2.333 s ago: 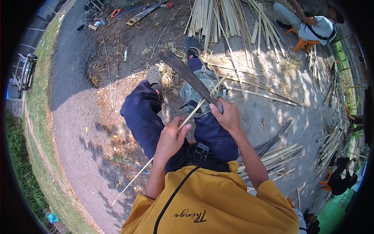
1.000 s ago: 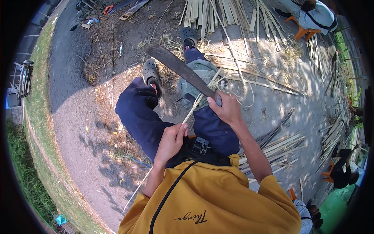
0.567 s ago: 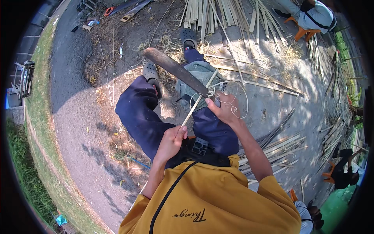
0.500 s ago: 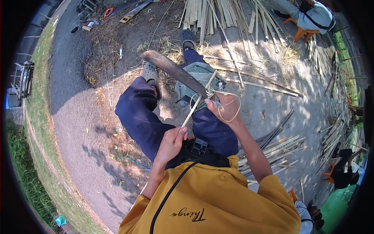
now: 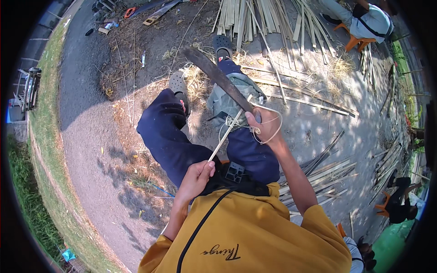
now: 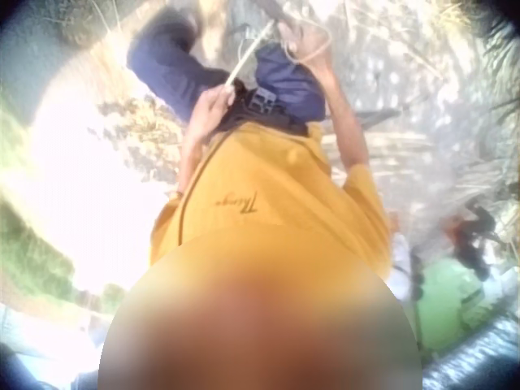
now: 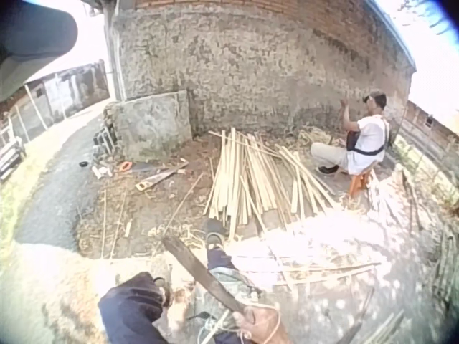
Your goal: The person uses a large blade to strip thin shavings from a bamboo pole while seated outdoors. They hold the pole against a cloth pad on their knee and pull the blade toward themselves repeatedly to create thin, flexible strips.
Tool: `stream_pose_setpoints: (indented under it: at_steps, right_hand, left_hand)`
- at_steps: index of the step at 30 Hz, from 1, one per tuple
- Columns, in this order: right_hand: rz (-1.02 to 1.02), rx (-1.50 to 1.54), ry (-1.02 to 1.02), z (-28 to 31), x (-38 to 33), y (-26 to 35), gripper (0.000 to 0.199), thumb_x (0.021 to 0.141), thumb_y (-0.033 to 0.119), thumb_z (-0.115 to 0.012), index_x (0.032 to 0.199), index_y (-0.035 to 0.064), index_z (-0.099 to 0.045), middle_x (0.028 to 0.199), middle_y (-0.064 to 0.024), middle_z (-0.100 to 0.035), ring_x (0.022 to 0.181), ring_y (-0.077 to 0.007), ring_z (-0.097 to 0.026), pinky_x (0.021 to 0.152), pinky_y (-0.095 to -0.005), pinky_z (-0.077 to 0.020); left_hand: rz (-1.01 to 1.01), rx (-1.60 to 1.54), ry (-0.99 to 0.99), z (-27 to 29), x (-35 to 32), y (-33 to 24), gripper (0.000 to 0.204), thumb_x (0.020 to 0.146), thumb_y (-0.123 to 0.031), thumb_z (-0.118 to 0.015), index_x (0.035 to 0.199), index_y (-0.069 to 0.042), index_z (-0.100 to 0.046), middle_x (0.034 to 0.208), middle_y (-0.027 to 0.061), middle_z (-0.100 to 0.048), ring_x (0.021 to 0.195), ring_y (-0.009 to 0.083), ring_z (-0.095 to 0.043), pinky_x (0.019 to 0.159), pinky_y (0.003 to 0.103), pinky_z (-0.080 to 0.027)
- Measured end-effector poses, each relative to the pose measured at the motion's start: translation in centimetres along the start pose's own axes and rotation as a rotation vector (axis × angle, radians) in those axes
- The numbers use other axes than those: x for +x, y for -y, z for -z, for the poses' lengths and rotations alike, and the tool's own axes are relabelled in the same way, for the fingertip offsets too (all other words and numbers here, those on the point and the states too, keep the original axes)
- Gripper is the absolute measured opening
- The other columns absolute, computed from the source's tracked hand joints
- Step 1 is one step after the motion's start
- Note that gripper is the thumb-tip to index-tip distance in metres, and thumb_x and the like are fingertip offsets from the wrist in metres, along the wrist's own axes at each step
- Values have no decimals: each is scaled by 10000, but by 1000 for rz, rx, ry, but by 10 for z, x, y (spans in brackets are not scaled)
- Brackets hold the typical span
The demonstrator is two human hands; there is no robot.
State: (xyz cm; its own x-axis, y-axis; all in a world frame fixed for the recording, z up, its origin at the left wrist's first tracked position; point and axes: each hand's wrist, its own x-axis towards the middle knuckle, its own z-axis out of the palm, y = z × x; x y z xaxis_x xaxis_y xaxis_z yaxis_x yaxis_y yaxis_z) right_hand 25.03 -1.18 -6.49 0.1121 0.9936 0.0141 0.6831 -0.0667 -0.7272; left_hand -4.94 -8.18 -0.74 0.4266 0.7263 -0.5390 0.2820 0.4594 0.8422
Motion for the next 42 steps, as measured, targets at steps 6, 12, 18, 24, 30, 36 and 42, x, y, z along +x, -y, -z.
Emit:
stream_pose_setpoints:
  at_steps: [6, 12, 18, 24, 30, 36, 42]
  right_hand:
    - [58, 21, -4, 2, -2, 19, 485, 930, 499, -729, 861, 20, -695, 715, -227, -662, 719, -445, -695, 655, -514, -529]
    - [-80, -7, 77, 11, 0, 13, 491, 947, 509, -707, 838, 31, -681, 715, -237, -652, 719, -460, -684, 647, -512, -520]
    - [-51, 23, 129, 11, -2, 19, 487, 959, 514, -696, 869, 36, -699, 673, -228, -623, 674, -462, -656, 634, -512, -503]
    - [-75, 42, 94, 8, -1, 19, 491, 950, 535, -697, 878, 50, -709, 659, -225, -613, 682, -460, -663, 641, -519, -511]
    - [-34, 37, 104, 13, 1, 19, 495, 957, 519, -696, 880, 31, -708, 655, -227, -606, 669, -466, -655, 634, -519, -506]
    - [-5, 55, 58, 8, -2, 22, 508, 967, 520, -689, 872, 21, -710, 634, -221, -595, 643, -458, -645, 621, -502, -501]
    - [4, 58, 38, 6, 1, 9, 479, 971, 491, -703, 857, 26, -696, 651, -217, -612, 642, -452, -647, 615, -500, -496]
  left_hand:
    - [-66, 46, -30, -4, 16, 6, 428, 1172, -330, -500, 816, -96, -543, 644, -104, -366, 570, 20, -317, 518, 247, -252]
    - [28, 79, -21, 3, -6, -6, 440, 1160, -298, -509, 811, -36, -560, 646, -16, -406, 625, 93, -390, 577, 311, -346]
    - [-12, 144, -47, 3, 3, -7, 442, 1156, -293, -514, 803, -30, -558, 646, 13, -416, 636, 118, -404, 595, 328, -362]
    - [-32, 191, -89, -4, -3, -5, 451, 1157, -297, -500, 803, -25, -562, 641, 48, -433, 630, 139, -425, 599, 346, -373]
    - [-105, 312, -123, -3, -1, -18, 442, 1150, -290, -513, 814, -6, -561, 629, 99, -419, 595, 177, -412, 581, 371, -372]
    - [-113, 239, -143, -6, 4, -7, 425, 1147, -268, -523, 820, 2, -562, 621, 91, -409, 587, 173, -389, 572, 376, -365]
    - [-44, 241, -129, -9, -14, -12, 414, 1145, -256, -527, 826, 6, -561, 619, 97, -414, 592, 166, -388, 571, 379, -367]
